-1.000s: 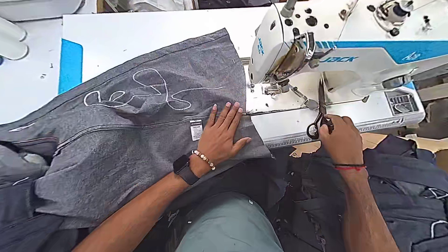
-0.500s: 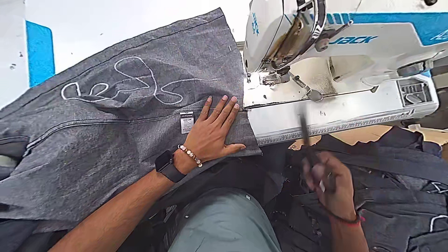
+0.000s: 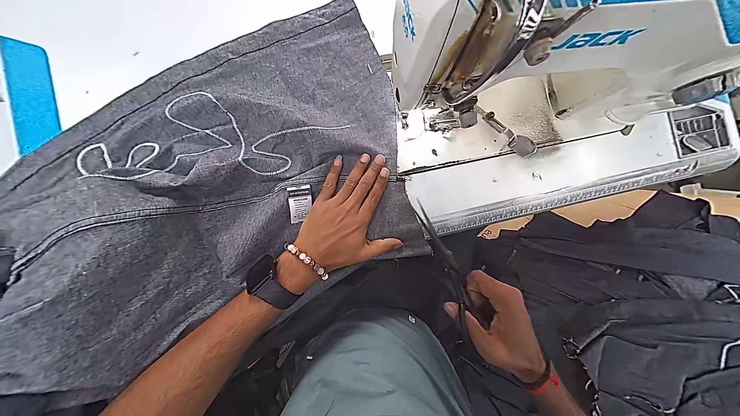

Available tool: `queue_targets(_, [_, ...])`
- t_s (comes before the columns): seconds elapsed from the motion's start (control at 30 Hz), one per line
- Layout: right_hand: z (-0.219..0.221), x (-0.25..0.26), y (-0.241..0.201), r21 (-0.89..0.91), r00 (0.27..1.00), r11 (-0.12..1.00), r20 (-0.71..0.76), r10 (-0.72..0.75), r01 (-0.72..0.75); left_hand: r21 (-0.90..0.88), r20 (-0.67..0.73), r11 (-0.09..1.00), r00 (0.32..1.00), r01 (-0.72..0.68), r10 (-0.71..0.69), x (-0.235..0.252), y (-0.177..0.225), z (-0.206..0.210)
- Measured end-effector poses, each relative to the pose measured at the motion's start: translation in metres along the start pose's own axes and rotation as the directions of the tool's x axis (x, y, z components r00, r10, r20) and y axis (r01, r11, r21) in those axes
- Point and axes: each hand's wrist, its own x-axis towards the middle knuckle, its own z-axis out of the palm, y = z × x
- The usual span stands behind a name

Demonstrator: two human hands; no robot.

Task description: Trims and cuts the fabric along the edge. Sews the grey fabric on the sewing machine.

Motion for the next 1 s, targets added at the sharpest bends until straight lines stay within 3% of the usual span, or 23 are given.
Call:
queue_targets(0.17, [-0.015, -0.003, 0.000, -0.132, 0.990, 0.991, 0.139, 0.011, 0.008, -0.027, -0.010, 0.999, 1.000, -0.024, 0.024, 0.001, 0.000, -0.001])
queue_targets(0.53, [0.020, 0.038, -0.025, -0.248, 0.998, 0.969, 0.062, 0.021, -0.005, -0.014, -0.001, 1.000, 1.000, -0.021, 0.021, 0.001, 0.000, -0.001])
queue_targets(0.67, [0.024, 0.035, -0.032, -0.174, 0.993, 0.981, 0.070, 0.095, -0.082, -0.018, -0.007, 1.000, 1.000, -0.023, 0.023, 0.001, 0.001, -0.001])
queue_targets(0.8, [0.036, 0.037, -0.032, -0.017, 0.992, 0.993, -0.041, 0.117, -0.118, -0.015, -0.007, 1.000, 1.000, -0.019, 0.019, 0.001, 0.001, 0.000])
queue_targets(1.0, [0.047, 0.042, -0.040, -0.037, 0.990, 0.990, -0.045, 0.132, -0.134, -0.017, -0.009, 1.000, 1.000, -0.024, 0.024, 0.001, 0.001, 0.000])
